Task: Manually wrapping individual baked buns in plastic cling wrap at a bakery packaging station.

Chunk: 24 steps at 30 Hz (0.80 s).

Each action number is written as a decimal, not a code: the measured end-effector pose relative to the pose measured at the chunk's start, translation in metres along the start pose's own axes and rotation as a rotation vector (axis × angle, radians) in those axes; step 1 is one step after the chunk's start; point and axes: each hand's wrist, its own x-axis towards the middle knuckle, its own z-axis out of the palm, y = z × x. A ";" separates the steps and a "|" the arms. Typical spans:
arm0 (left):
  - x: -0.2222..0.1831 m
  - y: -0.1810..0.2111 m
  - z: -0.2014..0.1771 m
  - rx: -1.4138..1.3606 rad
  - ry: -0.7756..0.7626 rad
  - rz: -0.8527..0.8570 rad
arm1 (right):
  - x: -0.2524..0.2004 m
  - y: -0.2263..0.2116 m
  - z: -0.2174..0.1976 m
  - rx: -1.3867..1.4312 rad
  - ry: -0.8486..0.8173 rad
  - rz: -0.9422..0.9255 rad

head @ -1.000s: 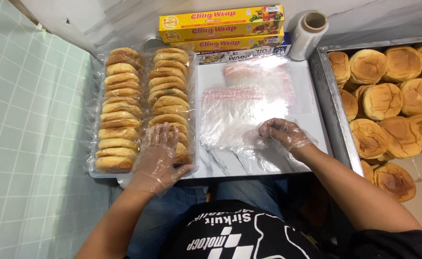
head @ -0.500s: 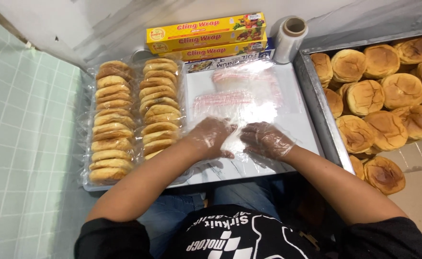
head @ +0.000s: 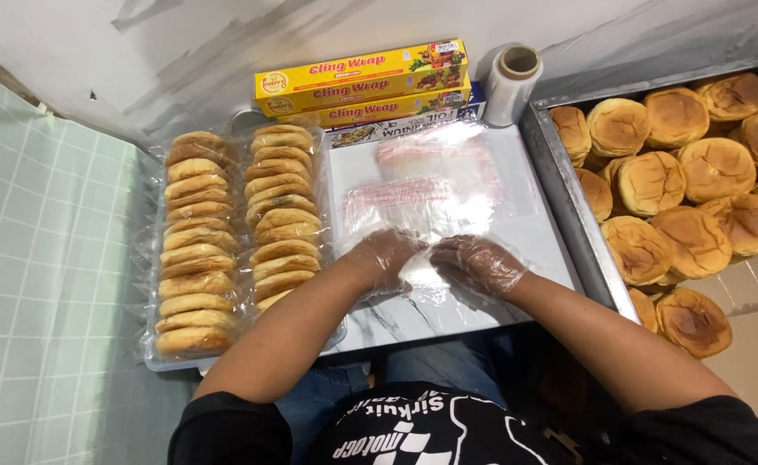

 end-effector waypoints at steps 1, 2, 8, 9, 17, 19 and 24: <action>-0.005 0.003 -0.006 -0.002 -0.005 0.002 | -0.001 0.000 0.000 0.004 -0.002 0.004; -0.010 0.006 -0.011 -0.031 -0.029 -0.002 | -0.002 0.000 0.000 0.009 -0.008 0.007; -0.018 0.008 -0.017 -0.057 -0.019 0.033 | -0.005 0.001 -0.001 0.024 -0.038 0.017; -0.016 0.004 -0.011 -0.061 -0.013 0.026 | -0.004 0.001 -0.001 0.028 -0.043 0.017; -0.018 0.004 -0.018 -0.018 -0.058 0.019 | -0.005 0.004 0.000 0.045 -0.063 0.017; -0.017 0.003 -0.022 -0.041 -0.084 -0.004 | -0.006 0.011 0.006 0.048 -0.067 0.013; -0.023 0.010 -0.050 -0.170 -0.180 -0.101 | -0.008 0.001 -0.015 0.097 -0.046 0.014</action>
